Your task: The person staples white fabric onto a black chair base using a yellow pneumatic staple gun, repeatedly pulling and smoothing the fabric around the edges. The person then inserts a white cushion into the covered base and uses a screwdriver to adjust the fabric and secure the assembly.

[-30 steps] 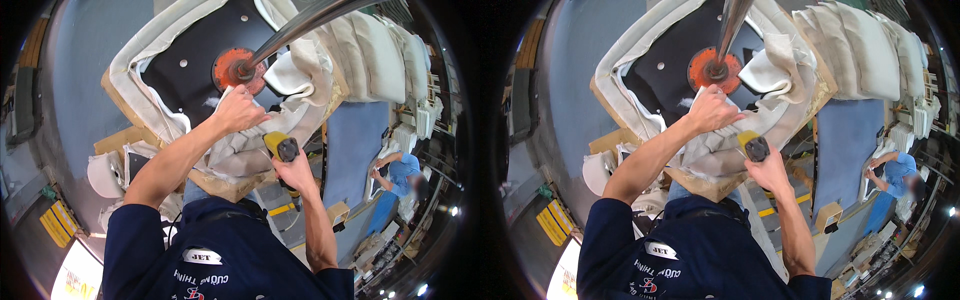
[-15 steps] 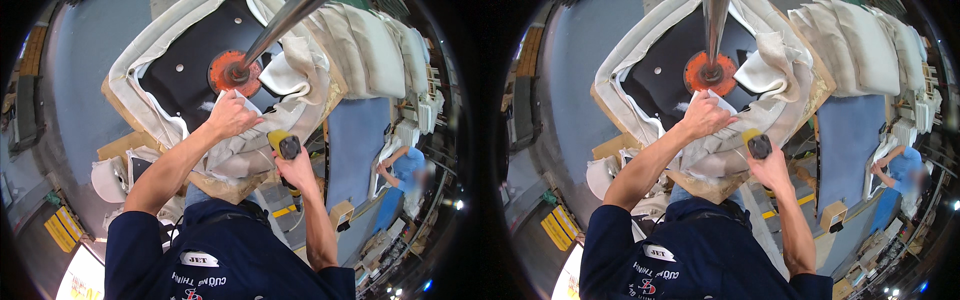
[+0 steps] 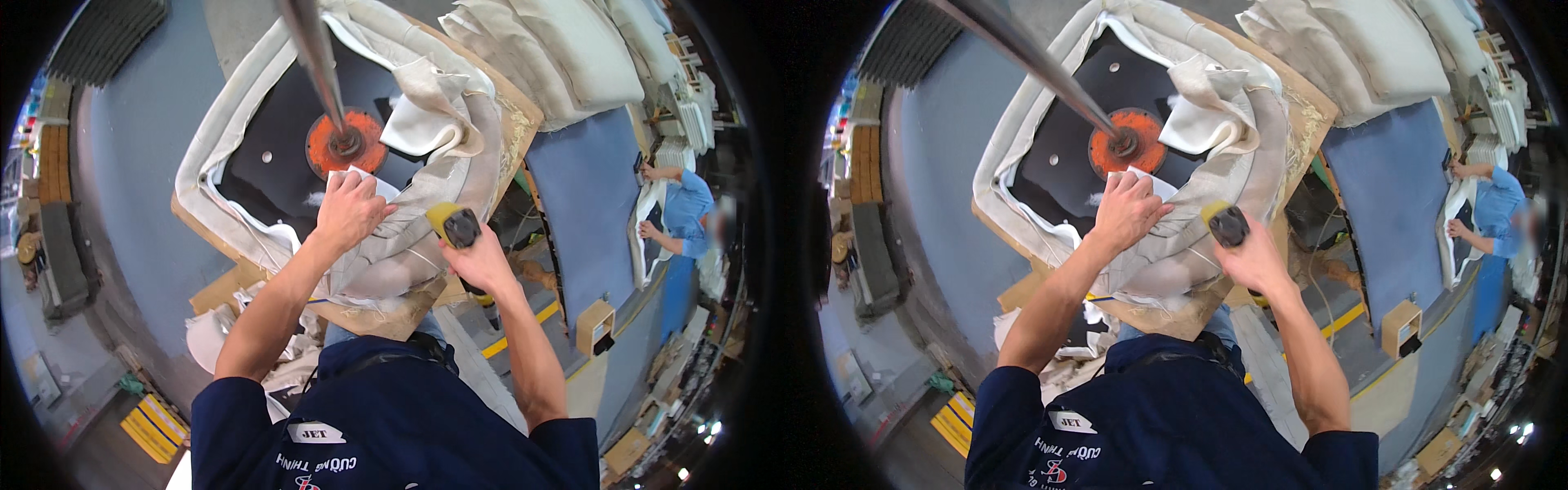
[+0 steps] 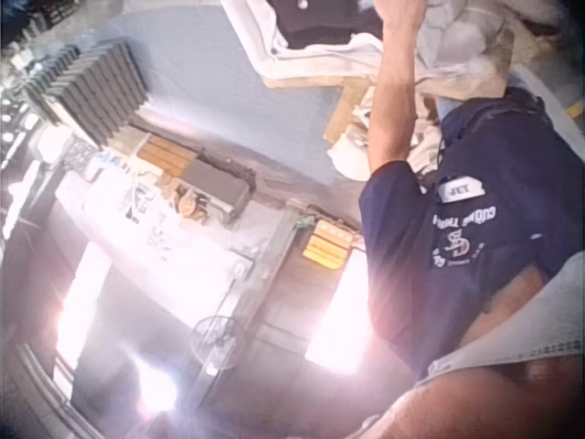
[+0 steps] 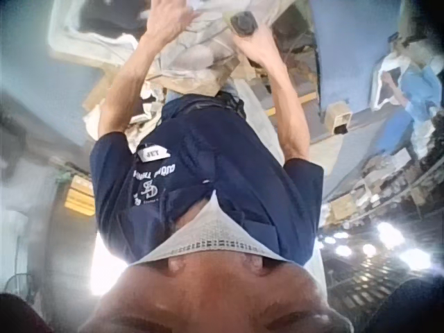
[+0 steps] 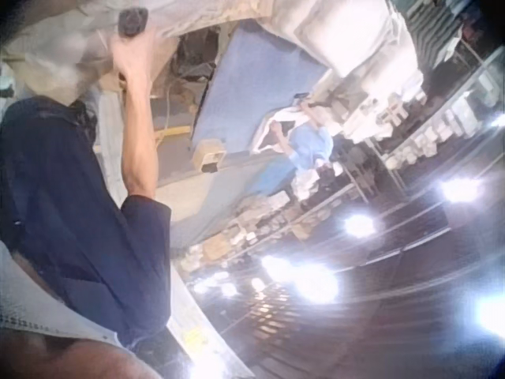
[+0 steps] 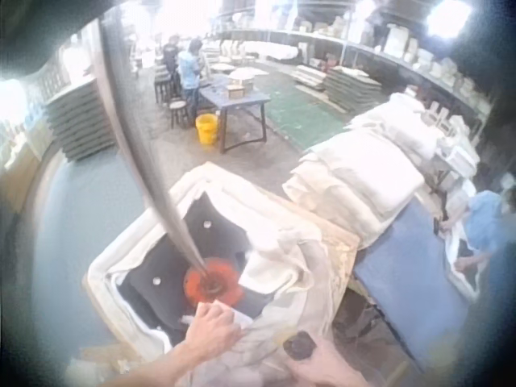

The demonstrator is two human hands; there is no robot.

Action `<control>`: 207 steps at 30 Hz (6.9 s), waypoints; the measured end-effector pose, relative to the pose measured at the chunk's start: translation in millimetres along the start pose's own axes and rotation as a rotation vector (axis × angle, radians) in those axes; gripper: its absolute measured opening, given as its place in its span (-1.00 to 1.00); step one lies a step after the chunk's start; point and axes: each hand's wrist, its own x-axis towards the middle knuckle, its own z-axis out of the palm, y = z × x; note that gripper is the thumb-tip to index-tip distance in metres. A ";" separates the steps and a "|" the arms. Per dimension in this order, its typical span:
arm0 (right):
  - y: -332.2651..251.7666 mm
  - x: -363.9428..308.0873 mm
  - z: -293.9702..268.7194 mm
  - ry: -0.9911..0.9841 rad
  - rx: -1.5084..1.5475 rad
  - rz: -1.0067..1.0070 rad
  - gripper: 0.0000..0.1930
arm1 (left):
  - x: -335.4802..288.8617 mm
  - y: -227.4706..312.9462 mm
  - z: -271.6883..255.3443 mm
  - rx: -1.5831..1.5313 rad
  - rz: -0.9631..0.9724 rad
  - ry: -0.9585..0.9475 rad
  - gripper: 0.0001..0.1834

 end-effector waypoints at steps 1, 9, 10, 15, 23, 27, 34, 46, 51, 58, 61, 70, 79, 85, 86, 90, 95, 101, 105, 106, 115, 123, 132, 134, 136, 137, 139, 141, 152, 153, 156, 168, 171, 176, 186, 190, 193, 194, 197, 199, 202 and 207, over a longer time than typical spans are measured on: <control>12.1 -6.7 -1.8 0.019 0.042 0.010 -0.64 | 0.4 1.7 -2.4 0.003 -0.019 -0.021 -0.60; 93.8 -30.3 6.7 0.078 0.215 -0.108 -0.67 | 49.9 54.0 -20.9 0.126 -0.176 -0.016 -0.68; 91.9 -29.7 7.5 0.063 0.206 -0.124 -0.67 | 50.3 56.1 -10.6 0.161 -0.174 -0.071 -0.67; 57.1 -23.5 -18.6 -0.084 0.103 -0.097 -0.69 | 38.6 24.3 15.2 0.067 0.016 -0.036 -0.62; 18.1 14.8 -23.0 -0.103 -0.197 -0.041 -0.49 | 23.9 16.4 23.7 -0.060 0.001 0.077 -0.62; -11.6 25.6 -10.1 -0.101 -0.352 0.025 -0.56 | 17.6 15.5 28.9 -0.109 -0.048 0.126 -0.63; -14.4 25.1 -14.7 -0.028 -0.177 0.013 -0.68 | 15.7 17.9 27.9 -0.147 -0.112 0.098 -0.68; -10.2 38.2 -28.9 -0.025 -0.352 -0.101 -0.64 | 15.2 26.8 23.8 -0.167 -0.126 0.068 -0.70; -21.3 45.6 -36.8 -0.046 -0.285 0.018 -0.68 | 21.3 23.3 23.2 -0.165 -0.108 0.104 -0.70; 6.8 43.9 -60.3 0.007 0.026 0.147 -0.71 | 20.6 21.6 22.1 -0.161 -0.129 0.097 -0.68; 8.9 46.0 -61.4 -0.011 -0.014 0.143 -0.70 | 17.0 21.1 24.4 -0.186 -0.131 0.089 -0.67; -28.9 58.9 -52.6 -0.058 -0.207 0.169 -0.72 | 16.5 19.4 25.4 -0.211 -0.140 0.110 -0.70; 31.6 11.3 -39.9 -0.008 0.005 0.035 -0.69 | 17.8 20.9 19.3 -0.231 -0.162 0.133 -0.76; 140.9 -89.8 7.9 0.117 0.291 -0.089 -0.31 | -10.7 5.5 -17.8 -0.218 -0.348 0.136 -0.55; 146.2 -102.6 12.6 0.100 0.323 -0.083 -0.27 | -22.7 4.6 -21.6 -0.143 -0.421 0.160 -0.44; 160.2 -123.8 6.3 0.052 0.179 -0.216 -0.24 | -57.7 -2.4 -30.2 -0.129 -0.583 0.023 -0.27; 174.3 -113.7 -5.6 0.014 0.141 -0.372 -0.23 | -24.8 19.3 -50.5 -0.478 -0.796 0.063 -0.36; 159.0 -95.8 -17.9 0.071 0.110 -0.440 -0.19 | 14.4 61.3 -41.5 -1.130 -0.774 0.462 -0.53; 130.8 -74.0 -6.0 0.138 0.236 -0.351 -0.14 | 22.8 98.1 -47.6 -1.373 -1.011 0.174 -0.61; 120.9 -68.3 0.3 0.159 0.252 -0.321 -0.13 | 14.4 99.2 -48.3 -1.244 -1.040 -0.016 -0.62; 93.2 -41.3 31.7 0.345 0.294 -0.128 -0.19 | 31.6 58.5 17.9 -1.200 -0.925 0.009 -0.63; 52.3 -28.4 34.8 0.298 0.182 0.007 -0.21 | 75.4 34.3 18.6 -1.285 -0.903 -0.168 -0.86; 5.0 11.8 35.8 0.223 0.116 0.044 -0.11 | 90.1 -3.7 31.2 -1.570 -1.225 -0.061 -0.74; -3.7 15.2 37.6 0.137 0.063 0.117 -0.03 | 90.0 -4.2 34.5 -1.657 -1.230 -0.052 -0.73; -21.9 30.2 39.8 0.118 0.000 0.231 -0.06 | 95.5 -10.6 37.2 -1.623 -1.211 -0.123 -0.72; -28.1 34.2 38.1 0.109 -0.029 0.282 -0.08 | 96.7 -12.9 37.3 -1.603 -1.196 -0.154 -0.71; -30.9 34.2 33.7 0.055 -0.050 0.290 -0.09 | 89.1 -20.4 45.5 -1.573 -1.169 -0.181 -0.66; -29.6 31.8 32.3 0.076 -0.041 0.264 -0.06 | 96.5 -18.8 50.9 -1.575 -1.131 -0.150 -0.63; -31.4 35.5 29.3 0.069 0.014 0.293 -0.01 | 115.7 -13.3 51.3 -1.592 -1.103 -0.206 -0.60; -32.5 36.3 26.6 0.033 -0.011 0.335 -0.02 | 117.0 -9.7 51.0 -1.575 -1.102 -0.187 -0.60; -26.0 22.1 29.1 0.098 0.110 0.268 0.01 | 127.8 -5.2 53.7 -1.539 -1.080 -0.141 -0.58; -17.5 31.4 34.7 0.116 0.166 0.263 -0.08 | 155.0 -2.5 73.3 -1.374 -0.967 -0.248 -0.62; -15.5 19.1 40.8 0.108 0.113 0.254 -0.09 | 157.4 4.4 72.3 -1.356 -0.878 -0.204 -0.70; -9.8 20.9 48.5 0.153 0.107 0.211 -0.06 | 163.2 9.4 85.7 -1.339 -0.767 -0.060 -0.70; 42.5 -16.6 61.6 0.421 0.138 -0.024 -0.15 | 27.2 28.0 -3.0 -0.599 -0.648 -0.512 -0.77; 50.7 -15.7 62.4 0.428 0.142 -0.042 -0.17 | 59.3 36.3 18.2 -0.626 -0.693 -0.377 -0.67; 48.8 -16.7 58.7 0.416 0.163 -0.028 -0.18 | 65.1 28.3 27.4 -0.797 -0.773 -0.244 -0.60; 47.3 -15.6 55.5 0.412 0.164 -0.023 -0.19 | 66.9 25.9 33.0 -0.833 -0.786 -0.229 -0.62; 42.0 -10.8 51.9 0.370 0.162 -0.052 -0.19 | 65.7 15.3 45.0 -0.958 -0.850 -0.193 -0.66; 31.1 -4.8 47.7 0.327 0.198 -0.027 -0.18 | 66.8 11.6 49.8 -1.005 -0.880 -0.187 -0.69; 17.1 1.8 44.7 0.253 0.196 0.033 -0.17 | 67.1 9.4 48.9 -0.993 -0.908 -0.194 -0.73; -8.2 27.4 40.8 0.103 0.064 0.220 -0.04 | 72.6 6.9 53.5 -0.993 -0.882 -0.215 -0.73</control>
